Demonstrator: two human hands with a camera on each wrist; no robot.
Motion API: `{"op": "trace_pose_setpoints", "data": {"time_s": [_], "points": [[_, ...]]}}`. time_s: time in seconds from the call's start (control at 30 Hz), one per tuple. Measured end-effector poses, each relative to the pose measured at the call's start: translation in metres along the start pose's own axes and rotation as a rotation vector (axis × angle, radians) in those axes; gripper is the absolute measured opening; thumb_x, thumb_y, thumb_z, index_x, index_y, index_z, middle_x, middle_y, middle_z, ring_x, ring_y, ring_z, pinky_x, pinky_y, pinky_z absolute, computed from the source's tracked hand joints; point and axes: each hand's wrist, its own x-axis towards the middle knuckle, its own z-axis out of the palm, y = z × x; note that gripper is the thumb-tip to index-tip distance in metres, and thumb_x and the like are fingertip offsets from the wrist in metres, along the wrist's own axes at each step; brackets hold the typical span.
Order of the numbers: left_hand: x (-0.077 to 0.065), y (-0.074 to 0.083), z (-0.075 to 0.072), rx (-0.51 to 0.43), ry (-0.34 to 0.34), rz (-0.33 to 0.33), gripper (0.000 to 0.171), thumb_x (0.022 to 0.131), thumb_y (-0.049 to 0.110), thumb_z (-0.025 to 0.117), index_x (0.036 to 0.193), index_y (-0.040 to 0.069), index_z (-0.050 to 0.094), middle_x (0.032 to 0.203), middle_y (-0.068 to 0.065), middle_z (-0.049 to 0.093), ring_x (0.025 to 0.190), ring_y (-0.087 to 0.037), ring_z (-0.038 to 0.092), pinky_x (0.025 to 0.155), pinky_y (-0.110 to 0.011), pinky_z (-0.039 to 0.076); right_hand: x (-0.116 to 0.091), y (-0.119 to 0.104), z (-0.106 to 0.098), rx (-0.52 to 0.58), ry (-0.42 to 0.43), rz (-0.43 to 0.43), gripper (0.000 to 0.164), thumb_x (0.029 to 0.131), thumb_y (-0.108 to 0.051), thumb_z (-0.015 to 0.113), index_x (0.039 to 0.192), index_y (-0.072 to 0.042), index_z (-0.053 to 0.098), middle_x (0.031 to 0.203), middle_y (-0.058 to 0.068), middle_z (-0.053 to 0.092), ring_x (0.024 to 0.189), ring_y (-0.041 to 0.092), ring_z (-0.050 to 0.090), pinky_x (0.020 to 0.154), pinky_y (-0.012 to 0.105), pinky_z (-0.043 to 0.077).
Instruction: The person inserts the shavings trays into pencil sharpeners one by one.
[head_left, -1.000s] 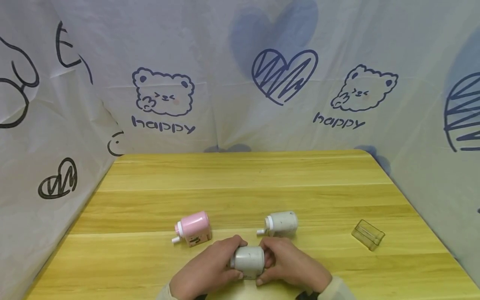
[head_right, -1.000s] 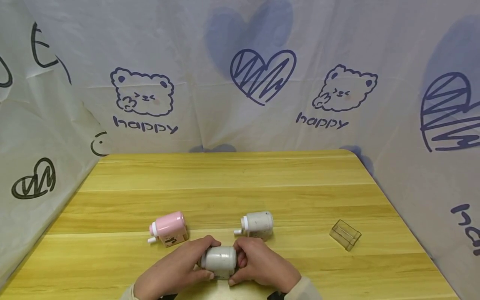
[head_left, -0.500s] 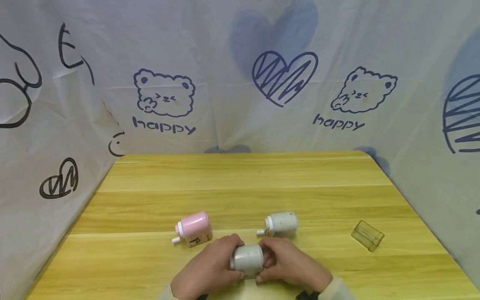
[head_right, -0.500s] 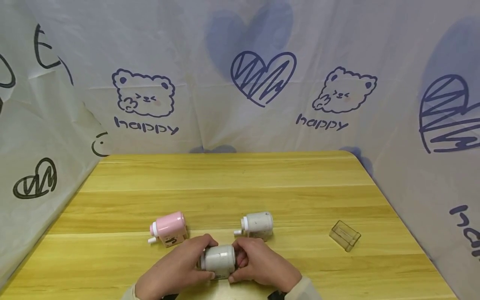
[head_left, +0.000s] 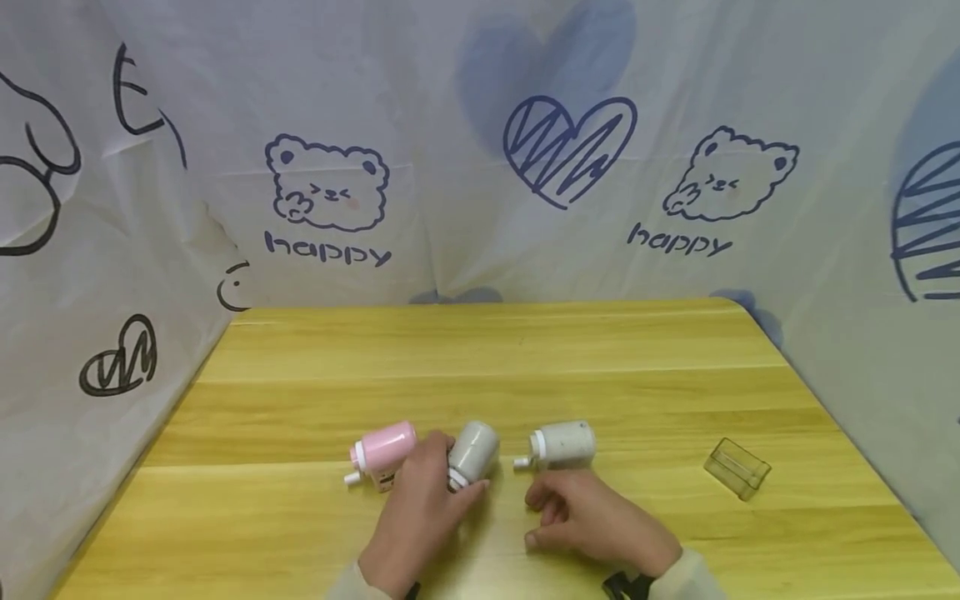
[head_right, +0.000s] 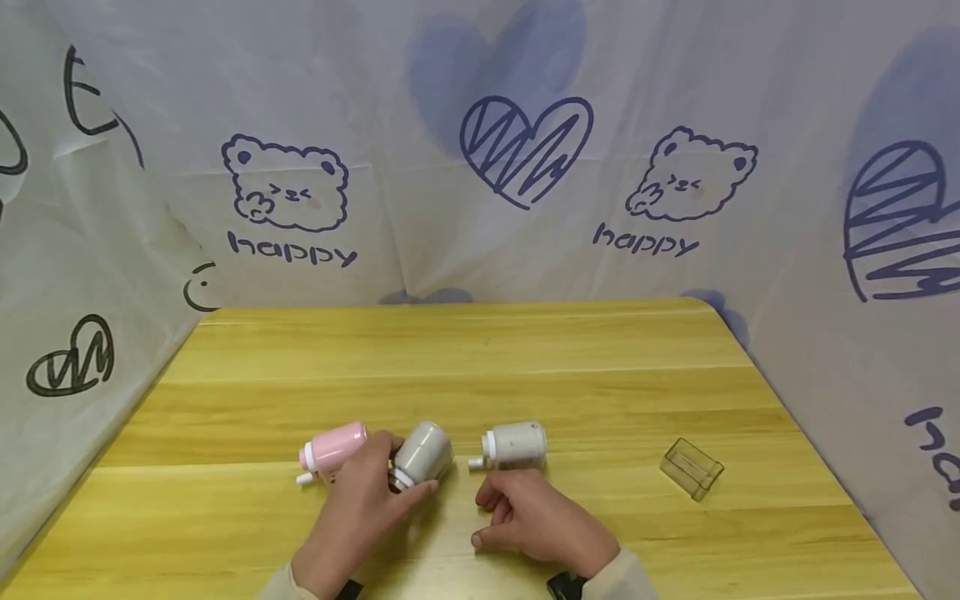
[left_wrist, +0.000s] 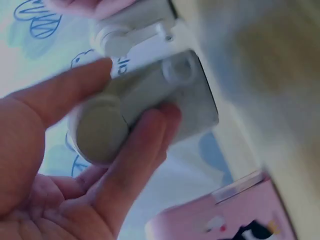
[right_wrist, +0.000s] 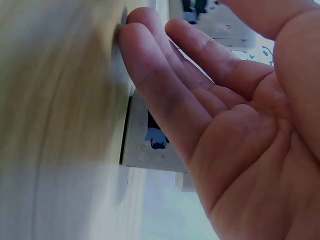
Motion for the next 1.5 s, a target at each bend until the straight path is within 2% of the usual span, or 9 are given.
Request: {"op": "trace_pose_setpoints", "data": {"time_s": [0.23, 0.47, 0.6, 0.77, 0.9, 1.07, 1.2, 1.37, 1.5], "points": [[-0.003, 0.001, 0.011, 0.121, 0.041, 0.010, 0.062, 0.072, 0.037, 0.080, 0.113, 0.002, 0.050, 0.097, -0.007, 0.054, 0.081, -0.019, 0.054, 0.068, -0.034, 0.048, -0.004, 0.003, -0.006, -0.030, -0.012, 0.001, 0.037, 0.078, -0.041, 0.074, 0.099, -0.013, 0.061, 0.083, -0.007, 0.060, 0.074, 0.007, 0.057, 0.067, 0.027, 0.049], [-0.009, 0.019, 0.014, 0.089, 0.214, 0.313, 0.074, 0.072, 0.037, 0.080, 0.128, 0.002, 0.047, 0.128, -0.016, 0.050, 0.118, -0.028, 0.048, 0.098, -0.043, 0.041, -0.021, 0.007, -0.033, 0.091, -0.091, 0.021, 0.023, 0.085, -0.040, 0.069, 0.092, -0.019, 0.064, 0.075, -0.001, 0.062, 0.062, 0.010, 0.054, 0.056, 0.030, 0.047], [-0.007, 0.023, 0.016, 0.098, 0.169, 0.429, 0.068, 0.075, 0.035, 0.078, 0.126, 0.001, 0.049, 0.124, -0.012, 0.051, 0.117, -0.024, 0.047, 0.098, -0.037, 0.041, -0.034, 0.014, -0.060, 0.067, 0.163, 0.074, 0.021, 0.089, -0.040, 0.064, 0.092, -0.019, 0.063, 0.078, 0.003, 0.061, 0.062, 0.015, 0.053, 0.056, 0.033, 0.047], [0.000, 0.030, 0.015, 0.223, 0.032, 0.469, 0.075, 0.076, 0.042, 0.076, 0.130, 0.002, 0.045, 0.123, -0.010, 0.051, 0.114, -0.023, 0.050, 0.097, -0.034, 0.041, -0.049, 0.027, -0.088, -0.257, 0.650, 0.177, 0.028, 0.091, -0.042, 0.061, 0.103, -0.017, 0.062, 0.095, 0.003, 0.061, 0.081, 0.018, 0.056, 0.069, 0.036, 0.049], [0.007, 0.042, 0.022, 0.284, -0.059, 0.481, 0.085, 0.076, 0.048, 0.075, 0.136, 0.002, 0.037, 0.121, -0.009, 0.052, 0.097, -0.018, 0.058, 0.076, -0.026, 0.049, -0.067, 0.036, -0.106, -0.352, 0.822, 0.296, 0.043, 0.092, -0.041, 0.059, 0.117, -0.006, 0.059, 0.116, 0.018, 0.057, 0.102, 0.035, 0.051, 0.087, 0.053, 0.038], [0.008, 0.053, 0.040, 0.322, -0.194, 0.432, 0.090, 0.078, 0.044, 0.074, 0.143, 0.000, 0.029, 0.133, -0.017, 0.046, 0.080, -0.016, 0.061, 0.052, -0.020, 0.043, -0.085, 0.047, -0.119, -0.347, 0.709, 0.546, 0.078, 0.090, -0.056, 0.053, 0.136, 0.006, 0.038, 0.134, 0.037, 0.036, 0.118, 0.056, 0.030, 0.092, 0.068, 0.015], [0.005, 0.055, 0.055, 0.293, -0.281, 0.365, 0.095, 0.085, 0.040, 0.069, 0.151, 0.004, 0.011, 0.148, -0.027, 0.030, 0.084, -0.021, 0.064, 0.050, -0.020, 0.043, -0.092, 0.052, -0.124, -0.307, 0.544, 0.747, 0.108, 0.082, -0.070, 0.053, 0.143, 0.011, 0.017, 0.138, 0.046, 0.014, 0.121, 0.067, 0.012, 0.092, 0.072, 0.011], [0.007, 0.051, 0.068, 0.278, -0.240, 0.381, 0.098, 0.088, 0.033, 0.067, 0.152, 0.004, -0.001, 0.152, -0.033, 0.013, 0.096, -0.029, 0.064, 0.052, -0.019, 0.044, -0.096, 0.057, -0.129, -0.221, 0.389, 0.808, 0.118, 0.080, -0.074, 0.052, 0.143, 0.015, 0.004, 0.136, 0.051, 0.003, 0.117, 0.072, 0.004, 0.091, 0.073, 0.013], [0.014, 0.050, 0.072, 0.403, -0.128, 0.436, 0.089, 0.087, 0.019, 0.066, 0.151, -0.001, 0.007, 0.144, -0.031, 0.029, 0.091, -0.026, 0.064, 0.049, -0.018, 0.043, -0.100, 0.062, -0.131, -0.222, 0.320, 0.817, 0.118, 0.080, -0.071, 0.055, 0.142, 0.016, 0.005, 0.133, 0.052, 0.009, 0.115, 0.072, 0.010, 0.090, 0.073, 0.019]]}}
